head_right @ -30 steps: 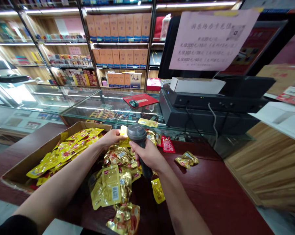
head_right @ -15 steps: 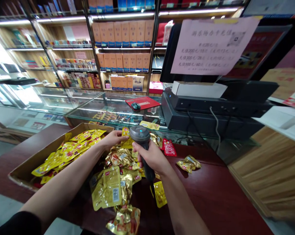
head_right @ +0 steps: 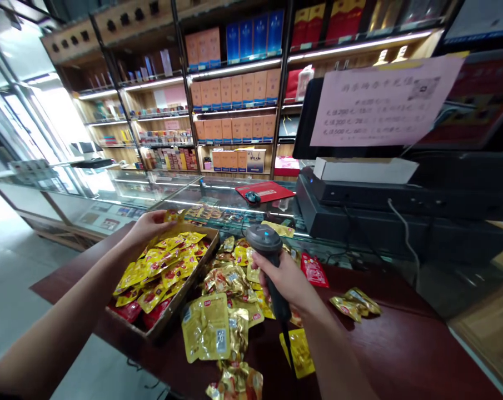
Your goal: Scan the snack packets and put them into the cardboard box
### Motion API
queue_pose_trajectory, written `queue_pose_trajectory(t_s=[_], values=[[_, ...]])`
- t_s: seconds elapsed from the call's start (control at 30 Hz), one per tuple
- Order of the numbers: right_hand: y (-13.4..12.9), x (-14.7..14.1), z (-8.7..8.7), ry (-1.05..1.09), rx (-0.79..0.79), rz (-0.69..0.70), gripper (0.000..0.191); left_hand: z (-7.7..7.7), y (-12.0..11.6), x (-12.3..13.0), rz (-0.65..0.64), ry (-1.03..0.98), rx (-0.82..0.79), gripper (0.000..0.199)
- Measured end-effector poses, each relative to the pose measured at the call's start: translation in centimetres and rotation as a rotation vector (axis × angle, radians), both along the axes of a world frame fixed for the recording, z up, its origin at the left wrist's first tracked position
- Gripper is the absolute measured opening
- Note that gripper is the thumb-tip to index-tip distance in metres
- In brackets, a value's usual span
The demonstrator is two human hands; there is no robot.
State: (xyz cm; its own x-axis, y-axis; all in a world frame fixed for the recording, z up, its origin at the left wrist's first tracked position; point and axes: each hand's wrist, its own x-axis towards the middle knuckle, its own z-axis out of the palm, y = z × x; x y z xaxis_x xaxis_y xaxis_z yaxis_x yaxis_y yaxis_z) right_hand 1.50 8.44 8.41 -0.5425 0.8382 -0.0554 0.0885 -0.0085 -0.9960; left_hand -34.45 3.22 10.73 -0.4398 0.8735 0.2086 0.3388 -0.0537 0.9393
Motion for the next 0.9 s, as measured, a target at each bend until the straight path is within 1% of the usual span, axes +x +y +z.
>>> queue_pose_trajectory(t_s=[0.07, 0.1, 0.13, 0.2, 0.3, 0.47, 0.53, 0.6, 0.63, 0.7, 0.77, 0.8, 0.87, 0.9], values=[[0.1, 0.1, 0.0, -0.005, 0.009, 0.013, 0.04, 0.5, -1.3, -0.9, 0.082, 0.077, 0.016, 0.055], [0.2, 0.1, 0.0, -0.003, 0.007, 0.016, 0.04, 0.6, -1.7, -1.0, 0.103, 0.096, 0.018, 0.054], [0.2, 0.3, 0.0, 0.003, 0.004, 0.014, 0.041, 0.6, -1.8, -0.7, 0.104, 0.101, 0.019, 0.053], [0.4, 0.7, 0.3, 0.02, 0.007, -0.002, 0.041, 0.2, -1.3, 0.5, 0.057, 0.088, 0.005, 0.051], [0.9, 1.7, 0.7, 0.052, 0.036, -0.044, 0.042, -1.2, 1.0, 4.0, -0.069, 0.086, -0.029, 0.048], [1.9, 4.4, 1.5, 0.083, 0.016, -0.135, 0.04, -4.5, 6.5, 11.6, -0.309, 0.143, -0.066, 0.042], [2.1, 5.3, 1.8, 0.1, 0.012, -0.17, 0.04, -5.5, 8.5, 14.0, -0.394, 0.199, -0.088, 0.041], [2.2, 6.1, 2.1, 0.118, 0.036, -0.198, 0.04, -6.4, 10.1, 15.7, -0.436, 0.297, -0.106, 0.035], [2.2, 6.3, 2.2, 0.123, 0.05, -0.208, 0.04, -6.8, 10.7, 16.1, -0.435, 0.349, -0.112, 0.032], [2.2, 6.5, 2.4, 0.123, 0.064, -0.212, 0.041, -7.8, 11.5, 16.3, -0.386, 0.446, -0.112, 0.029], [2.2, 6.4, 2.3, 0.128, 0.05, -0.202, 0.039, -8.9, 11.7, 15.9, -0.327, 0.569, -0.113, 0.032], [2.2, 6.3, 2.2, 0.133, 0.039, -0.192, 0.038, -9.5, 11.6, 15.5, -0.317, 0.646, -0.125, 0.034], [2.2, 5.9, 2.0, 0.132, 0.025, -0.175, 0.036, -10.5, 11.1, 14.9, -0.357, 0.811, -0.164, 0.042], [2.2, 5.6, 2.0, 0.124, 0.024, -0.17, 0.035, -10.8, 10.9, 14.7, -0.393, 0.885, -0.181, 0.05]])
